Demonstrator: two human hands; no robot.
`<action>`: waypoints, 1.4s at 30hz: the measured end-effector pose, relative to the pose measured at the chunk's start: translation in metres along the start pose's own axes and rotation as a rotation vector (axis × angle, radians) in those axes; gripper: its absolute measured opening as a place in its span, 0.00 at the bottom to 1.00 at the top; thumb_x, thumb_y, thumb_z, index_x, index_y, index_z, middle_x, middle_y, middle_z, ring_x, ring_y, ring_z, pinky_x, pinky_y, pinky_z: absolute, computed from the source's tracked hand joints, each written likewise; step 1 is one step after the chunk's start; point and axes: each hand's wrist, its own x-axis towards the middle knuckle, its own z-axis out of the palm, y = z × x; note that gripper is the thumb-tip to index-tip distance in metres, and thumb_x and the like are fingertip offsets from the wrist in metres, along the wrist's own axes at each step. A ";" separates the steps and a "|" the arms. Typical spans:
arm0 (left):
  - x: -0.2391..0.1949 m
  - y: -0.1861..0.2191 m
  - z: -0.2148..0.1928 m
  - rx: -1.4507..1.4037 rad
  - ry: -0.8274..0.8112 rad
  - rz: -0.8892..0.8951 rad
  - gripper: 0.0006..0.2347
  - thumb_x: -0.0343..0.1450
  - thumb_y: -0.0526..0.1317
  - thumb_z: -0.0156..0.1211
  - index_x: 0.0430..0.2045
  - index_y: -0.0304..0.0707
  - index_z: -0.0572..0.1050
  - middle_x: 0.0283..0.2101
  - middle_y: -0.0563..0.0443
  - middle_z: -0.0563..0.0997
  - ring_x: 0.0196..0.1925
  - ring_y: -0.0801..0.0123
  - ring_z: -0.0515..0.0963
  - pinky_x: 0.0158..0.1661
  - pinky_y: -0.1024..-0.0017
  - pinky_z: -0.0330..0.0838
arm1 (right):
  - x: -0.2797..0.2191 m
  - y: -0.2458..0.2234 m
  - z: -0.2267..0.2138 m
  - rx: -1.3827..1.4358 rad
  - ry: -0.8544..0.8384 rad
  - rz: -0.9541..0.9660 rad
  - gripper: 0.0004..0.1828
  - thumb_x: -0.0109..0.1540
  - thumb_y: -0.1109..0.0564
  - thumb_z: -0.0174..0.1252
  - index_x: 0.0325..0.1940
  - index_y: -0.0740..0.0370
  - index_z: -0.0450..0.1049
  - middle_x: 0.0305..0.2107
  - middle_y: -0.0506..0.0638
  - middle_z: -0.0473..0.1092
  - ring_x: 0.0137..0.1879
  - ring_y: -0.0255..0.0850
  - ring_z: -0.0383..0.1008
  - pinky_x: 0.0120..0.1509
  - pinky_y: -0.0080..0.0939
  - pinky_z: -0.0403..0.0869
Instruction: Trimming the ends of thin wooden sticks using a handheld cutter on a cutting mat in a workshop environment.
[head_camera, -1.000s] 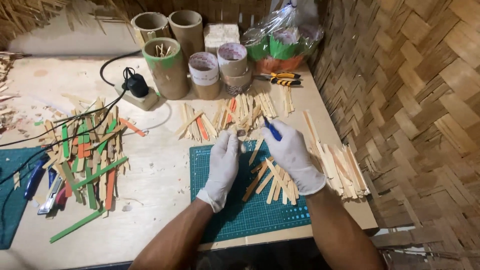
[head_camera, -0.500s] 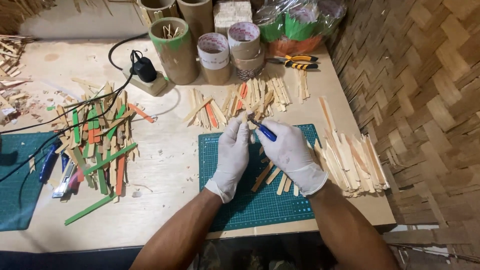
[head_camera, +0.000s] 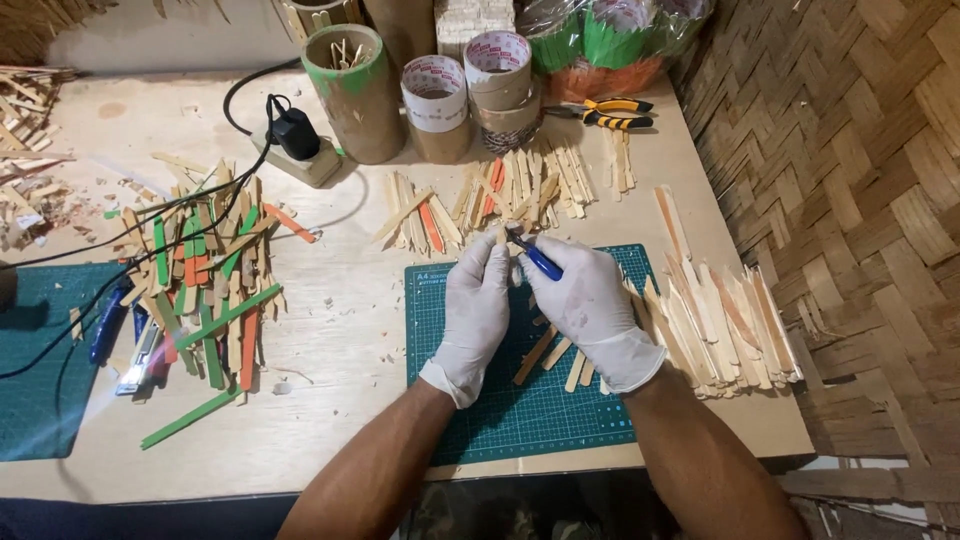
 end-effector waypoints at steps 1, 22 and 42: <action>-0.001 0.002 0.001 -0.011 0.007 -0.003 0.12 0.79 0.35 0.50 0.53 0.38 0.79 0.20 0.54 0.76 0.26 0.77 0.72 0.32 0.78 0.70 | 0.000 0.000 0.000 -0.002 0.004 -0.001 0.10 0.61 0.45 0.66 0.44 0.46 0.84 0.26 0.56 0.78 0.36 0.56 0.81 0.35 0.49 0.79; -0.004 0.011 -0.001 -0.005 0.047 -0.028 0.11 0.78 0.35 0.51 0.52 0.36 0.79 0.19 0.53 0.76 0.24 0.77 0.73 0.30 0.78 0.69 | -0.004 -0.007 -0.004 0.027 -0.016 0.040 0.08 0.60 0.44 0.66 0.36 0.47 0.83 0.22 0.54 0.77 0.35 0.55 0.81 0.35 0.50 0.78; -0.006 0.014 -0.003 -0.034 0.074 -0.062 0.12 0.77 0.35 0.54 0.53 0.35 0.78 0.19 0.53 0.76 0.24 0.78 0.72 0.29 0.80 0.70 | -0.008 -0.016 -0.010 -0.119 0.019 -0.025 0.12 0.53 0.43 0.66 0.34 0.48 0.80 0.16 0.50 0.74 0.30 0.52 0.81 0.32 0.49 0.78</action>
